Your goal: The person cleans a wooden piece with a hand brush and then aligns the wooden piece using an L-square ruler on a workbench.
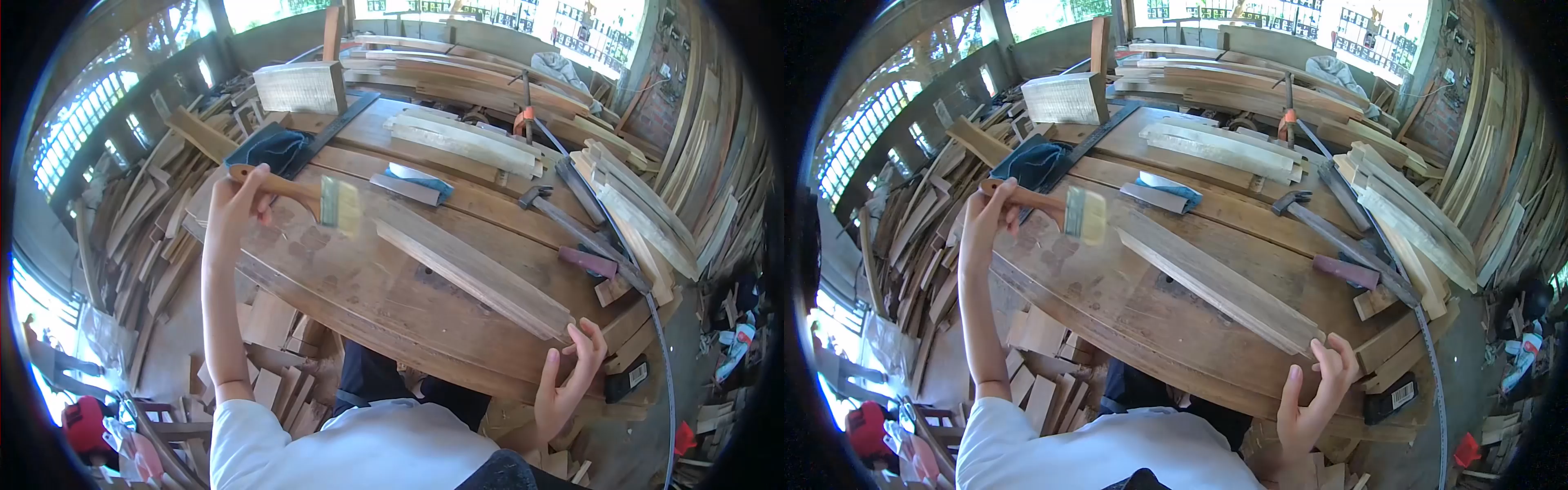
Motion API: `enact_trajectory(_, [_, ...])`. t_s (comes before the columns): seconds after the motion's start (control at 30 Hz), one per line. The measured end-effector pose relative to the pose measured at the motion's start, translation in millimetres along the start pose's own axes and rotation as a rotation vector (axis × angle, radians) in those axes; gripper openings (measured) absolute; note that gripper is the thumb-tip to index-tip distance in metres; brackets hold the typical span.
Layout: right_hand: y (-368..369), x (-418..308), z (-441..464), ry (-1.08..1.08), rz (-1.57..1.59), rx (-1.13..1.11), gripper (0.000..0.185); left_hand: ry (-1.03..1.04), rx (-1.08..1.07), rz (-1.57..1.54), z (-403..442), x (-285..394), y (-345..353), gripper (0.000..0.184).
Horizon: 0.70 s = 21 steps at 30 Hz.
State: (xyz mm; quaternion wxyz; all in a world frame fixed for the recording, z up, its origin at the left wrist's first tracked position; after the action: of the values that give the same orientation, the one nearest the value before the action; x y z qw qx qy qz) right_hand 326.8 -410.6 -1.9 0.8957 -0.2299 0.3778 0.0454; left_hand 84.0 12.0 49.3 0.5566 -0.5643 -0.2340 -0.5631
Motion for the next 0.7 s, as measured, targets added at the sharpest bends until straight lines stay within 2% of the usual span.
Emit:
enact_trajectory(0.07, [3, -2, 4, 0.020, -0.020, 0.011, 0.042, 0.066, 0.137, -0.006, -8, 9, -11, 0.035])
enact_trajectory(0.1, [5, -6, 8, 0.012, -0.070, 0.031, 0.043, 0.063, 0.125, -0.006, -14, 14, -5, 0.035])
enact_trajectory(0.17, [9, -4, 11, -0.010, -0.112, 0.017, 0.045, 0.166, 0.251, -0.121, -36, 39, 1, 0.037])
enact_trajectory(0.2, [7, -2, 10, 0.000, -0.126, 0.023, 0.045, 0.165, 0.207, -0.161, -43, 43, 9, 0.036])
enact_trajectory(0.27, [11, 1, 9, 0.023, -0.103, -0.024, 0.043, 0.131, 0.269, -0.281, -60, 37, 24, 0.033])
enact_trajectory(0.47, [7, -2, 8, 0.041, -0.067, 0.027, 0.044, 0.226, 0.161, -0.420, -98, 18, 95, 0.040])
enact_trajectory(0.57, [8, -12, 9, -0.022, -0.157, 0.049, 0.043, 0.330, 0.105, -0.271, -109, 24, 107, 0.044])
enact_trajectory(0.63, [5, -14, 8, -0.043, -0.150, 0.087, 0.045, 0.442, 0.133, -0.173, -116, 26, 113, 0.042])
enact_trajectory(0.7, [11, -11, 5, -0.044, -0.073, 0.033, 0.051, 0.457, 0.056, -0.109, -117, 24, 120, 0.041])
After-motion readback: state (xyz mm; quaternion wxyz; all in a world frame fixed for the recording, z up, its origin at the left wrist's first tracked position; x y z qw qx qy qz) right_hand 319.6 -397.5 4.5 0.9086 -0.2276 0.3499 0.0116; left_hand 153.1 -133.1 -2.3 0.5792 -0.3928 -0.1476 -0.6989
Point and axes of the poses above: each hand's wrist, its own z-axis towards the middle knuckle, its own y-axis out of the palm, x = y × z, the point moved 9 cm from there along z, towards the middle knuckle, and after that the axes turned 11 degrees about z, right-handed, at the moved point
